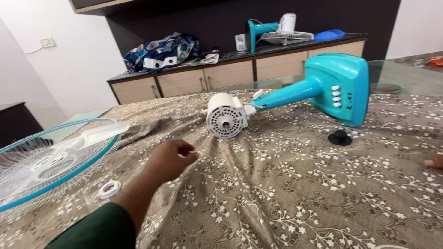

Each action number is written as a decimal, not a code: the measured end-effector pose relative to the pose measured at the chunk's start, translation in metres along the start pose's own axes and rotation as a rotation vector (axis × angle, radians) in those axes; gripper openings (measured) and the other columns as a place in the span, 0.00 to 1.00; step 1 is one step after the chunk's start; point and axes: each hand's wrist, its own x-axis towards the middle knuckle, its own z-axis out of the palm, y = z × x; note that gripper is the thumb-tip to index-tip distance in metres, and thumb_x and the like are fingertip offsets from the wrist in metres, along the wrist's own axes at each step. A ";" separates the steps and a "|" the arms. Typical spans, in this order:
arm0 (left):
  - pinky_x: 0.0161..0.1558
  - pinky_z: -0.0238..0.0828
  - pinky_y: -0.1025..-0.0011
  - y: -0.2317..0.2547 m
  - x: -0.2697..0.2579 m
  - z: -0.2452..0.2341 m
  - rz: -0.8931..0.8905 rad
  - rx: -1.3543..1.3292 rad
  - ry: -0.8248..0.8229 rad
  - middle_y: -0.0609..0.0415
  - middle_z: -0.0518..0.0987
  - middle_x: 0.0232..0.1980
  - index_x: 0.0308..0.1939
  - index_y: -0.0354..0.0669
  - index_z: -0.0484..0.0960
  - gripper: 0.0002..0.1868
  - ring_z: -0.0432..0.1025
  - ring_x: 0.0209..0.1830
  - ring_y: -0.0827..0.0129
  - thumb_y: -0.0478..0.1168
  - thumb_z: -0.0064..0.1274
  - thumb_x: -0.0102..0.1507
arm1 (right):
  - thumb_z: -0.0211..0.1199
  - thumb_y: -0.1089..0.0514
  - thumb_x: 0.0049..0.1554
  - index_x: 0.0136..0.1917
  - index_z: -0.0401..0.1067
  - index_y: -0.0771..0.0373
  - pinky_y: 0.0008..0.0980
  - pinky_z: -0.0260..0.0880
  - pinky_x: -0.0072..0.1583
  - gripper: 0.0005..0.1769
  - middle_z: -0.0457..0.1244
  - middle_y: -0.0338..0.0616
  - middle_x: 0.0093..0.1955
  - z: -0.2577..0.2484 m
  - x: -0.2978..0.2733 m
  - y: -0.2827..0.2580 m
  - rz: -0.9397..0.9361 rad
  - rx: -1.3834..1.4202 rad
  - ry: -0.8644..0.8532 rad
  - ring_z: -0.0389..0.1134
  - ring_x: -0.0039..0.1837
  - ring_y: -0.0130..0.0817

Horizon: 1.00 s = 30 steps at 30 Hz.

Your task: The person disassembles a table fan by removing the front grille, fan blades, and rear grille. They then use a screwdriver to loosen and remove the motor housing from the fan stand.

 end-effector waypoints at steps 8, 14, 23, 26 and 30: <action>0.44 0.78 0.67 0.056 0.021 0.035 0.034 -0.314 -0.129 0.49 0.87 0.44 0.50 0.40 0.87 0.20 0.80 0.39 0.67 0.50 0.62 0.61 | 0.57 0.49 0.64 0.67 0.68 0.53 0.37 0.74 0.41 0.20 0.67 0.45 0.40 0.006 -0.002 -0.001 0.025 0.101 -0.019 0.70 0.37 0.37; 0.33 0.73 0.75 0.058 0.043 0.052 -0.318 -0.985 -0.239 0.52 0.81 0.43 0.54 0.35 0.80 0.21 0.76 0.35 0.71 0.50 0.55 0.67 | 0.55 0.53 0.66 0.71 0.66 0.55 0.38 0.74 0.38 0.20 0.67 0.48 0.38 -0.004 -0.041 -0.038 -0.070 0.352 -0.069 0.69 0.34 0.39; 0.26 0.64 0.79 0.059 0.102 0.067 -0.504 -1.229 -0.315 0.57 0.78 0.37 0.43 0.44 0.73 0.25 0.70 0.30 0.74 0.63 0.43 0.70 | 0.55 0.50 0.65 0.64 0.74 0.50 0.31 0.64 0.41 0.16 0.59 0.37 0.33 0.032 -0.082 -0.168 -0.530 0.840 -0.025 0.60 0.36 0.27; 0.24 0.60 0.78 0.059 0.116 0.073 -0.505 -1.210 -0.333 0.60 0.76 0.32 0.39 0.44 0.75 0.29 0.65 0.26 0.76 0.66 0.39 0.70 | 0.55 0.55 0.63 0.64 0.73 0.54 0.28 0.60 0.37 0.17 0.60 0.35 0.34 0.049 -0.069 -0.186 -0.576 1.111 -0.029 0.58 0.35 0.23; 0.23 0.58 0.74 0.062 0.124 0.085 -0.492 -1.178 -0.312 0.63 0.70 0.28 0.38 0.46 0.77 0.26 0.62 0.23 0.74 0.63 0.38 0.71 | 0.56 0.59 0.61 0.63 0.74 0.58 0.26 0.60 0.36 0.17 0.63 0.35 0.36 0.062 -0.053 -0.183 -0.573 1.210 -0.039 0.58 0.35 0.21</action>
